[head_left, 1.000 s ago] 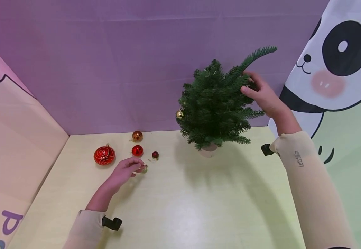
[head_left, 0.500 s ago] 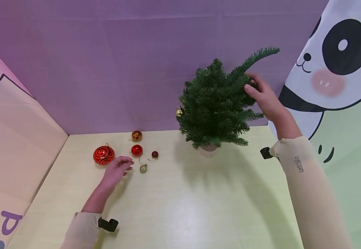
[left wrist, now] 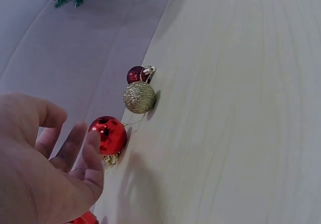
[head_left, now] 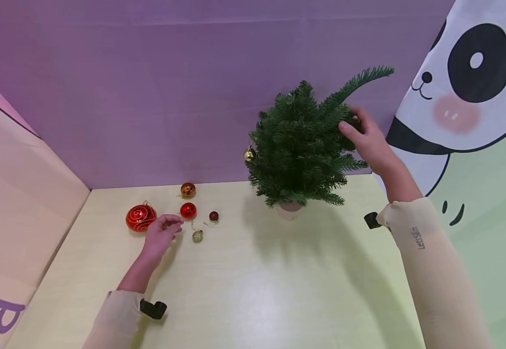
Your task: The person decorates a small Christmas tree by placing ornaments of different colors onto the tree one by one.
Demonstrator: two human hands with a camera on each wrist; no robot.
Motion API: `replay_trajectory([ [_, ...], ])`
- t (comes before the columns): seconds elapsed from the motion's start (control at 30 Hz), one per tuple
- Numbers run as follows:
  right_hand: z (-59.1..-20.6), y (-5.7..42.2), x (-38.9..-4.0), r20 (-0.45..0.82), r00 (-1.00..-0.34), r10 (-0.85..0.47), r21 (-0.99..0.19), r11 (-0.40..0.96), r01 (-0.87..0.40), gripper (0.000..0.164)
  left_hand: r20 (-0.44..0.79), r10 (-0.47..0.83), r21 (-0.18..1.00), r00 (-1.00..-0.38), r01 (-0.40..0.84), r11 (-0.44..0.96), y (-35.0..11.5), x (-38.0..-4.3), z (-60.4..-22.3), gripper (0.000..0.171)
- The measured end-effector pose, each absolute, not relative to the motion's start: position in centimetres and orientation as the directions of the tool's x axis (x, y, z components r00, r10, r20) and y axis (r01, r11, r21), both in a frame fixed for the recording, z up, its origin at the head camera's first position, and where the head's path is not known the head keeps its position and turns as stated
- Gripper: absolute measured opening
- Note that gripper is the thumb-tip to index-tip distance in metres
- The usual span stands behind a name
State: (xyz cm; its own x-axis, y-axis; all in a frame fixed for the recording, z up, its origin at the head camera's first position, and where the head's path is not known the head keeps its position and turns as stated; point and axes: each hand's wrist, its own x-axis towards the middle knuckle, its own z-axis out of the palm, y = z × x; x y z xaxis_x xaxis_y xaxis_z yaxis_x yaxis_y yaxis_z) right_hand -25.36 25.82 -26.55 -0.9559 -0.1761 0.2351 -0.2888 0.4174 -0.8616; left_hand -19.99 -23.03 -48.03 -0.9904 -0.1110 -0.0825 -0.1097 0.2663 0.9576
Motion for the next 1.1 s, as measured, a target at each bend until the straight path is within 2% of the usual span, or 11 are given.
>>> replay_trajectory([
  [0.23,-26.6,26.0,-25.4,0.225,-0.959,-0.175,-0.86,0.427,-0.28,0.071,-0.027,-0.269,0.959,-0.963,-0.101,0.264,-21.9,-20.5,-48.2,0.022],
  [0.37,-26.7,26.2,-25.7,0.258,-0.949,-0.18,-0.862,0.402,-0.31,0.068,0.026,-0.298,0.949,-0.954,-0.07,0.307,-21.3,-20.8,-48.5,0.022],
  [0.67,-27.6,26.1,-25.7,0.319,-0.923,-0.216,-0.813,0.437,-0.384,0.064,0.21,-0.217,0.775,-0.953,0.027,0.632,-20.3,-20.5,-48.0,0.029],
  [0.9,-27.9,25.9,-25.8,0.374,-0.898,-0.232,-0.787,0.433,-0.44,0.058,0.203,-0.188,0.675,-0.961,-0.002,0.737,-20.2,-21.8,-47.6,0.043],
  [1.1,-28.0,25.8,-25.4,0.382,-0.893,-0.239,-0.785,0.426,-0.45,0.058,0.188,-0.191,0.648,-0.964,-0.025,0.761,-20.5,-22.7,-48.1,0.066],
])
